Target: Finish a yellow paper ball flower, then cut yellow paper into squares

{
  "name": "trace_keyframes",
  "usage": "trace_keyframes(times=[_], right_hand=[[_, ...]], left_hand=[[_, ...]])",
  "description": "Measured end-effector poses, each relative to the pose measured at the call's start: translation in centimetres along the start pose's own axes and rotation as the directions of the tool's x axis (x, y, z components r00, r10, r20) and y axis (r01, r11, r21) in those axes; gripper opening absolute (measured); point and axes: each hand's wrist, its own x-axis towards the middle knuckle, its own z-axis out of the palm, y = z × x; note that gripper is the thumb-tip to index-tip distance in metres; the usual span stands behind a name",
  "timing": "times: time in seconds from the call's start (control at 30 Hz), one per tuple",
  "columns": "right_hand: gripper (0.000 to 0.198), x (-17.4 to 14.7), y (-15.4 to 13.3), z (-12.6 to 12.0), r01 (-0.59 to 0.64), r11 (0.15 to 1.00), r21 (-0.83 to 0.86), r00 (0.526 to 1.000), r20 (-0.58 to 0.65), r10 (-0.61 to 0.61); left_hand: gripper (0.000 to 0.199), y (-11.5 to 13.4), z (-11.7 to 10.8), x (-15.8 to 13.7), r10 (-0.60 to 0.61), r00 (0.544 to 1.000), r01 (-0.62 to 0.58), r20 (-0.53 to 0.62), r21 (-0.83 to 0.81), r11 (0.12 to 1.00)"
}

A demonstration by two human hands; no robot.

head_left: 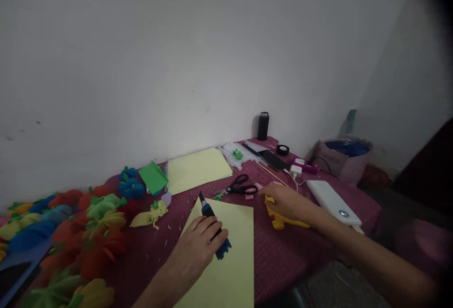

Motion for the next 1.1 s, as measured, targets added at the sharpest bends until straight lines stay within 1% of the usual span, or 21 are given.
trace_keyframes(times=[0.07,0.17,0.27,0.33,0.4,0.5,0.57,0.63,0.7,0.8,0.9,1.0,1.1], right_hand=[[0.031,3.7,-0.4,0.0,0.001,0.996,-0.084,0.993,0.117,0.009],[0.03,8.6,-0.5,1.5,0.011,0.993,-0.116,0.985,0.174,0.01],[0.025,11.4,-0.3,3.6,0.018,0.99,-0.143,0.974,0.226,0.015],[0.024,11.8,-0.2,4.5,0.03,0.988,-0.15,0.969,0.246,0.008],[0.024,11.5,0.1,4.8,0.048,0.988,-0.146,0.965,0.262,-0.008],[0.028,10.6,1.0,4.1,0.075,0.989,-0.127,0.961,0.275,-0.037],[0.032,10.6,2.1,3.4,0.072,0.99,-0.123,0.964,0.265,-0.037],[0.032,11.4,3.1,2.9,0.027,0.989,-0.143,0.971,0.241,0.008],[0.028,12.9,3.8,2.8,-0.031,0.986,-0.166,0.971,0.227,0.069],[0.022,15.4,3.9,3.5,-0.09,0.979,-0.181,0.963,0.233,0.132],[0.025,17.3,3.2,4.2,-0.108,0.98,-0.167,0.956,0.253,0.148],[0.027,17.7,2.4,4.0,-0.109,0.985,-0.135,0.957,0.252,0.141],[0.025,16.7,2.3,2.3,-0.112,0.989,-0.099,0.966,0.221,0.132]], left_hand=[[0.025,0.2,0.4,-0.1,0.013,1.0,-0.013,-0.014,0.002,1.0],[0.025,0.4,0.7,-0.5,0.028,0.998,-0.028,-0.052,0.001,1.0],[0.024,0.5,0.5,-1.1,0.038,0.993,-0.037,-0.109,0.006,0.999],[0.024,0.5,0.1,-1.3,0.045,0.989,-0.044,-0.138,0.012,0.999],[0.026,0.5,-0.3,-1.4,0.052,0.989,-0.05,-0.141,0.016,0.999],[0.029,0.6,-0.8,-1.3,0.065,0.99,-0.064,-0.129,0.012,0.998],[0.028,0.6,-0.8,-1.2,0.068,0.989,-0.068,-0.135,0.004,0.998],[0.026,0.6,-0.5,-0.8,0.065,0.989,-0.066,-0.134,-0.005,0.998],[0.025,0.6,-0.1,-0.3,0.062,0.99,-0.063,-0.127,-0.008,0.998],[0.023,0.3,0.1,1.0,0.074,0.992,-0.074,-0.1,0.005,0.997],[0.022,-0.1,-0.1,2.7,0.083,0.996,-0.082,-0.036,0.018,0.996],[0.022,-0.6,-0.2,5.0,0.103,0.994,-0.103,0.021,0.015,0.995],[0.022,-0.9,0.3,7.7,0.117,0.991,-0.118,0.06,0.012,0.993]])
